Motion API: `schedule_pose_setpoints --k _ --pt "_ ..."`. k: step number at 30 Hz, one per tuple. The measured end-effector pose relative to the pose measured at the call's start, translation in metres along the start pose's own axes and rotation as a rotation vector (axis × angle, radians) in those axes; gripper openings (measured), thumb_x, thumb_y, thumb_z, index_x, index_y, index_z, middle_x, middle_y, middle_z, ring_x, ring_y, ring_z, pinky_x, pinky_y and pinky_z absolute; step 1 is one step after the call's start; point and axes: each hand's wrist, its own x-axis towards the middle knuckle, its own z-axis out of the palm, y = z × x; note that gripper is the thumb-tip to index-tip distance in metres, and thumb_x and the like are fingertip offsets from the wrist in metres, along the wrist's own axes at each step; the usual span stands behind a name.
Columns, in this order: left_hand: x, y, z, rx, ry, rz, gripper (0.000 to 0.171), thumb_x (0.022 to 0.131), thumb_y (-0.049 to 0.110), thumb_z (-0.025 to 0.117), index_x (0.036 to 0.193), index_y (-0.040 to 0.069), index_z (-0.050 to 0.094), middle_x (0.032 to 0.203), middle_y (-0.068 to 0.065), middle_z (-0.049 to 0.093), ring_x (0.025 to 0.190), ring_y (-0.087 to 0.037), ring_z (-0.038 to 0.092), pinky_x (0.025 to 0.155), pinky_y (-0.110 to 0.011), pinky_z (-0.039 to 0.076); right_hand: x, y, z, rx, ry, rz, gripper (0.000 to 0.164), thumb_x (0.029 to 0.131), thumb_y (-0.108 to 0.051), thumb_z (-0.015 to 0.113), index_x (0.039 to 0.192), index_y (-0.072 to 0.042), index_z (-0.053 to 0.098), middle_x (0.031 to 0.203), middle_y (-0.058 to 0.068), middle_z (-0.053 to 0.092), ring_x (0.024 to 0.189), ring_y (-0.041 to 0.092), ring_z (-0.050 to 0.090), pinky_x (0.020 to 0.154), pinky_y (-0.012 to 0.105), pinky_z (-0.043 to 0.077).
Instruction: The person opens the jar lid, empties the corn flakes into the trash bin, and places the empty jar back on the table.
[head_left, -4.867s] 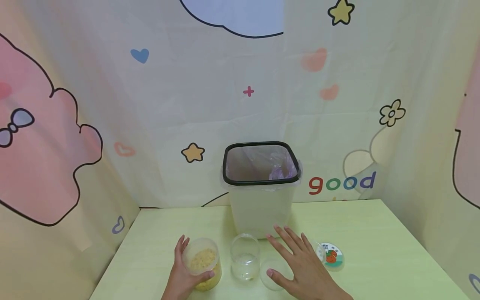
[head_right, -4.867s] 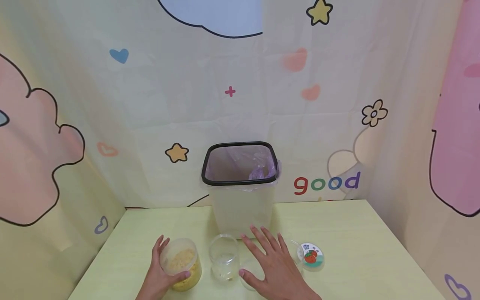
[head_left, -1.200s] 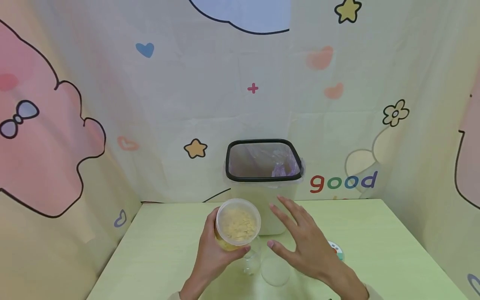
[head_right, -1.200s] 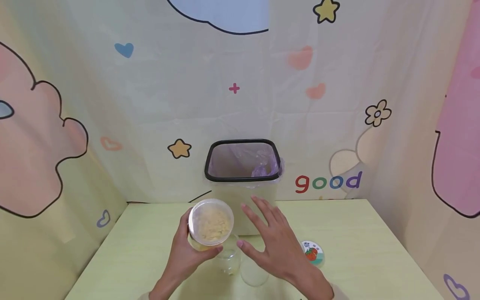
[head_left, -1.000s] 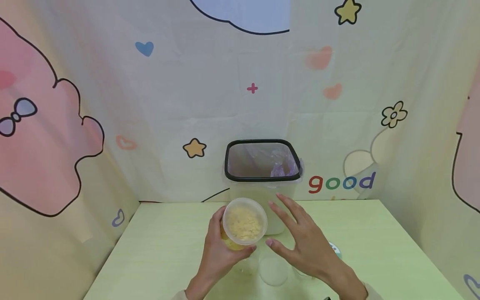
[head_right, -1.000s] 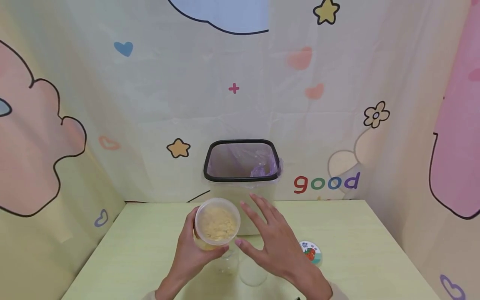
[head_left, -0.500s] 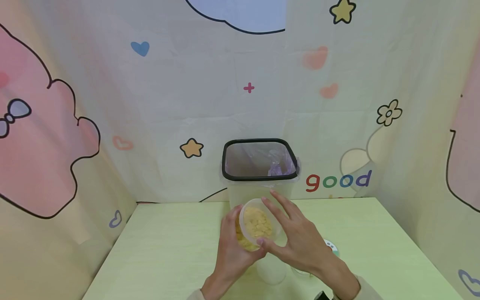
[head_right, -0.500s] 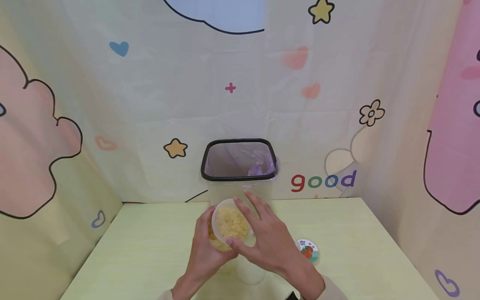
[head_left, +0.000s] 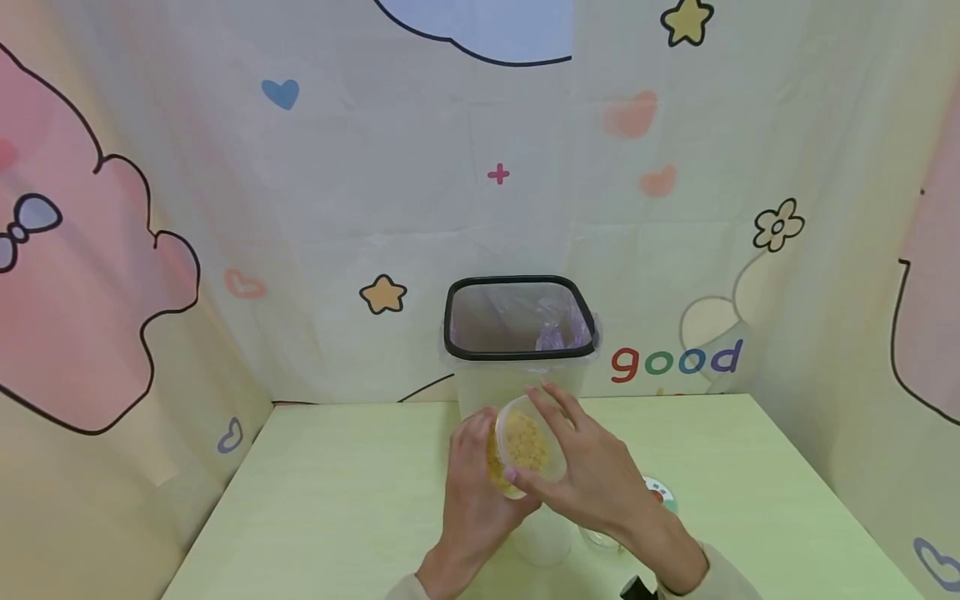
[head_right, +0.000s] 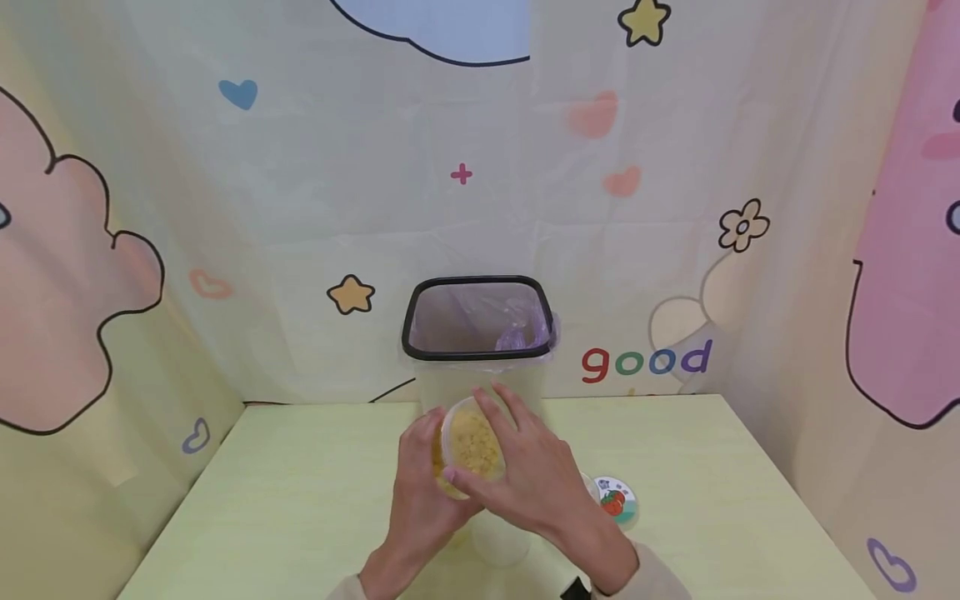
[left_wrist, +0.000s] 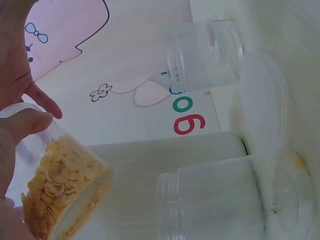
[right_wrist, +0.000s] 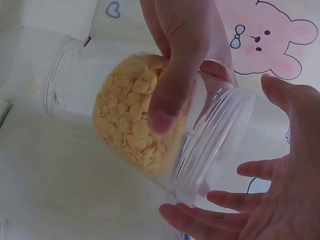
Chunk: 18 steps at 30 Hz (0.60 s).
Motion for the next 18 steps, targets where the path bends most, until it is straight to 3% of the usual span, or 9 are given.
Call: schedule_pose_setpoints --k 7,13,18 --pt "-0.0019 0.0024 0.0034 0.111 0.013 0.067 0.112 0.045 0.037 0.097 0.137 0.002 0.046 0.133 -0.008 0.055 0.124 -0.029 0.049 0.101 -0.042 0.049 0.0008 0.0003 0.003 -0.007 -0.026 0.076 0.086 0.079 -0.063 0.068 0.149 -0.021 0.042 0.144 0.005 0.05 0.086 0.025 0.068 0.065 0.037 0.054" --pt "-0.0007 0.0018 0.0055 0.149 0.029 0.113 0.111 0.045 0.038 0.096 0.137 0.001 0.047 0.132 -0.009 0.055 0.124 -0.029 0.05 0.107 -0.037 0.042 0.0013 0.0019 0.0047 0.018 -0.028 0.104 0.083 0.08 -0.059 0.07 0.147 -0.018 0.046 0.134 0.012 0.057 0.087 0.029 0.068 0.071 0.043 0.056" --pt "0.0017 -0.0006 0.0055 0.198 0.018 0.169 0.109 0.047 0.039 0.094 0.137 0.0 0.047 0.134 -0.011 0.054 0.126 -0.028 0.051 0.11 -0.047 0.041 0.0016 0.0038 0.0055 0.068 0.002 0.116 0.079 0.078 -0.052 0.074 0.144 -0.018 0.049 0.13 0.012 0.059 0.091 0.032 0.068 0.075 0.046 0.057"
